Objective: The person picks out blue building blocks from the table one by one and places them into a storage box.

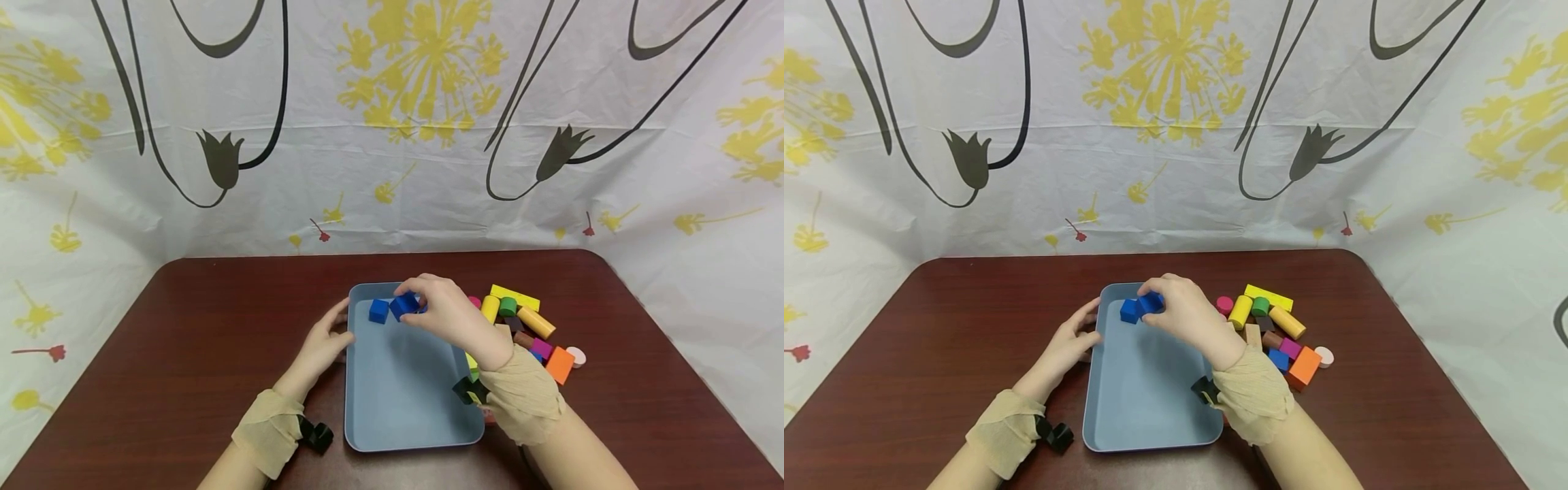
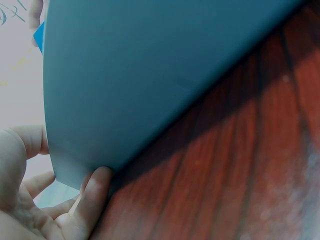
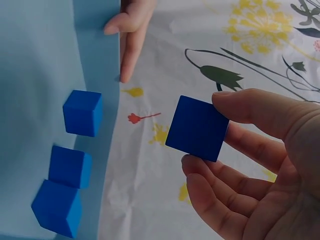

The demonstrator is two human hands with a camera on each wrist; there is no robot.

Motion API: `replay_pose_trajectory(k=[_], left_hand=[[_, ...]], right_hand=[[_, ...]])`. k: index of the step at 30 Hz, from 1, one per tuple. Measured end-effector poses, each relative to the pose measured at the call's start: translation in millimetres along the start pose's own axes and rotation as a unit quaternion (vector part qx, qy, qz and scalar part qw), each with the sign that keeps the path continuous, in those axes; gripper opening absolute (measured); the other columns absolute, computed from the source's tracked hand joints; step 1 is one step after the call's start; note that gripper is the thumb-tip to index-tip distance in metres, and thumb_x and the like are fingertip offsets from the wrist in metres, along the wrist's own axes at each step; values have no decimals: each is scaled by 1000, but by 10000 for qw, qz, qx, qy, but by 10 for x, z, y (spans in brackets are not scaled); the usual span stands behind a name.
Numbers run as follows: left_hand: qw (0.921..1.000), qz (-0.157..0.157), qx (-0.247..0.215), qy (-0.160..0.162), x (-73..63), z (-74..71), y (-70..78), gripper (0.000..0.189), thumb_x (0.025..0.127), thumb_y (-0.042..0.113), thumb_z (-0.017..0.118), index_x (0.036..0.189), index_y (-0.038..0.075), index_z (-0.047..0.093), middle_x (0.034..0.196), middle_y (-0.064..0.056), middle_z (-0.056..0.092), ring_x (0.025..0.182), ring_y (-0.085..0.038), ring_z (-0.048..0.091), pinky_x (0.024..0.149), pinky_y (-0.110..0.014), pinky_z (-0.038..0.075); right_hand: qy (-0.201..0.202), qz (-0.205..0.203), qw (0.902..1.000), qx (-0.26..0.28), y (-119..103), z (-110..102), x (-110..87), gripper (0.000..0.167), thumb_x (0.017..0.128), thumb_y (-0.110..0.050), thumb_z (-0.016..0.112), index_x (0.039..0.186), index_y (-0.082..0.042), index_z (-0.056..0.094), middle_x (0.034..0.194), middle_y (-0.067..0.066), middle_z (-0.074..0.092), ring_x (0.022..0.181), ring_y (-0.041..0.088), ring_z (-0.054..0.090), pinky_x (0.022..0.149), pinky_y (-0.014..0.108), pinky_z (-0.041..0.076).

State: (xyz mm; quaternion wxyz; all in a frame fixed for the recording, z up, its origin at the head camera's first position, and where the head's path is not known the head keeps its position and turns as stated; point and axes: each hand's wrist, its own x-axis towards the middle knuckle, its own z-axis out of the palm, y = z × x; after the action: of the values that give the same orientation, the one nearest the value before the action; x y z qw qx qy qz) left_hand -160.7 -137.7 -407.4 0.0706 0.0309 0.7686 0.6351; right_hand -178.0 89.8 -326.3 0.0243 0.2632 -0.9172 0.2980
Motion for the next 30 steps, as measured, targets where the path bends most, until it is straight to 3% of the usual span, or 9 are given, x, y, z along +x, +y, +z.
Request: replay_pose_trajectory(k=[8,16,19,30], left_hand=[[9999,-101,23,37,6,8,1,71,82,-2,55,150,8,33,132,-25,48,68,-21,57,58,-34,51],[9998,-96,-90,115,175,2,-305,74,82,1,57,150,16,35,133,-20,49,66,-21,56,55,-36,50],[9999,-76,-77,130,205,4,-359,73,82,3,58,149,19,36,133,-17,49,66,-20,57,55,-36,50],[9999,-11,-120,119,197,8,-352,74,81,2,58,150,18,35,133,-19,49,65,-20,56,54,-36,49]], right_hand=[[-72,28,10000,1,33,90,44,32,77,-13,80,108,-10,70,94,2,59,71,16,50,58,26,46],[-181,249,9995,12,122,186,73,32,78,-16,79,108,-11,70,91,0,59,70,15,50,58,26,46],[-220,267,9994,3,152,220,79,32,78,-16,79,109,-10,70,93,0,60,70,14,50,59,27,46],[-410,427,9982,14,223,296,108,33,79,-16,79,110,-10,70,109,7,63,77,17,54,66,27,51]])
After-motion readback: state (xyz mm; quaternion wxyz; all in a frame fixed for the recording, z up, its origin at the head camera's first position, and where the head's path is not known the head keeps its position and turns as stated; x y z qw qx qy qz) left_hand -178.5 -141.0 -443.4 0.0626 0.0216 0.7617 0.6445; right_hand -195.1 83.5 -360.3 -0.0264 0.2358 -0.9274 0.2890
